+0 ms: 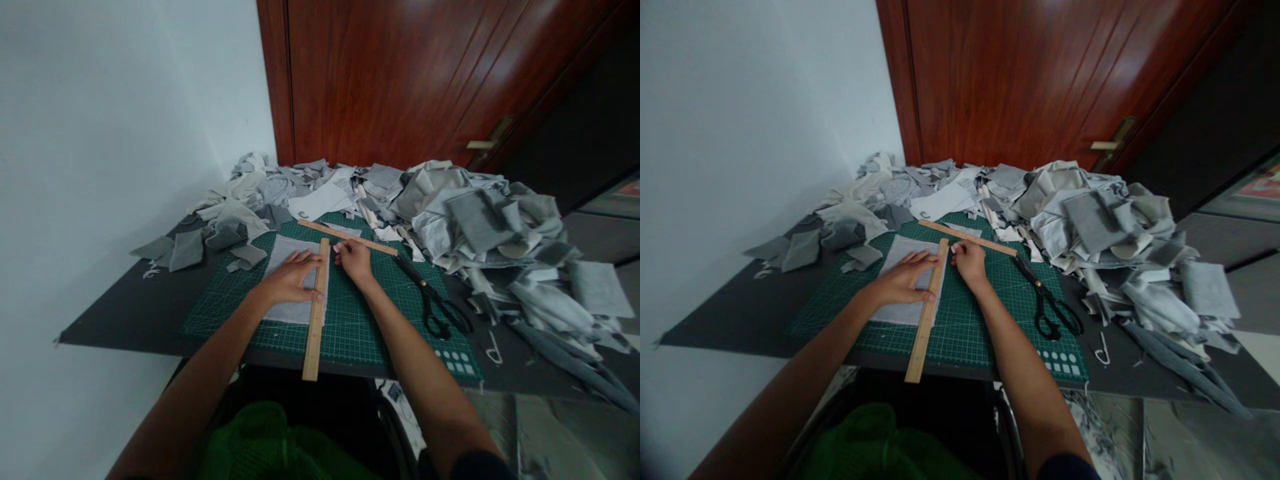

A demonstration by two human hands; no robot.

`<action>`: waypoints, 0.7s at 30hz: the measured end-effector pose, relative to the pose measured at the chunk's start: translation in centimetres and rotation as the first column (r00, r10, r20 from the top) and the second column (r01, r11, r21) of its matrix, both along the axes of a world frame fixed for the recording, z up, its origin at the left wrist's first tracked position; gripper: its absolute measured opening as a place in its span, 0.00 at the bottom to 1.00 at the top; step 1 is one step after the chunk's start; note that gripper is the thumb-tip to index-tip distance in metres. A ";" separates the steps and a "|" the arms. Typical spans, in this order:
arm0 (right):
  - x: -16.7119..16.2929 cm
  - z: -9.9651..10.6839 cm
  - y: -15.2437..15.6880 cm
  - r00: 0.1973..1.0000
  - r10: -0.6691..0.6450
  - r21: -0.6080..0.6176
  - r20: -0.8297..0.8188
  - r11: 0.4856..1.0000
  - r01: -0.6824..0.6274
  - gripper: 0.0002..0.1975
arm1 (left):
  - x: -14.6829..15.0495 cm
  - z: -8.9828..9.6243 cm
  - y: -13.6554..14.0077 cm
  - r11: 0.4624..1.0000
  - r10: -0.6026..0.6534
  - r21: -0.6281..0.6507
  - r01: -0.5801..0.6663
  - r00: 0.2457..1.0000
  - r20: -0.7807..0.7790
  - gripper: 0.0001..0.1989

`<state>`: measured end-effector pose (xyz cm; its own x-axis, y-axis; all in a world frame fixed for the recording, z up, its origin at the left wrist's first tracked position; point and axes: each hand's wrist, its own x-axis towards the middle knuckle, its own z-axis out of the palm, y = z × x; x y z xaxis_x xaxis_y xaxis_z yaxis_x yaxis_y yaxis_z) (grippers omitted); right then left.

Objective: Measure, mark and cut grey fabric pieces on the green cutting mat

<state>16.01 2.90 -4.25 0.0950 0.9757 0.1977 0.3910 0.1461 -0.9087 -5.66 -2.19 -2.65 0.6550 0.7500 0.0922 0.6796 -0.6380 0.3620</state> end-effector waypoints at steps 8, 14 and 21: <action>-0.5 -0.1 -0.2 0.997 0.056 0.032 0.052 0.998 -0.058 0.08 | 0.0 0.0 0.0 1.000 -0.002 0.023 0.002 1.000 0.001 0.43; -0.3 -0.2 0.0 0.985 0.083 0.064 0.151 0.994 -0.094 0.07 | 0.0 0.1 -0.1 1.000 0.004 0.022 -0.003 1.000 -0.011 0.43; 0.2 -0.4 0.2 0.961 0.063 0.116 0.270 0.989 -0.097 0.08 | 0.0 0.2 -0.2 0.999 0.015 0.037 -0.012 0.998 -0.068 0.43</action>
<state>16.25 3.09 -4.70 -0.0546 0.9433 0.3274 0.5974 0.2936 -0.7462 -5.65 -2.35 -2.50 0.6506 0.7557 0.0754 0.7104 -0.6407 0.2914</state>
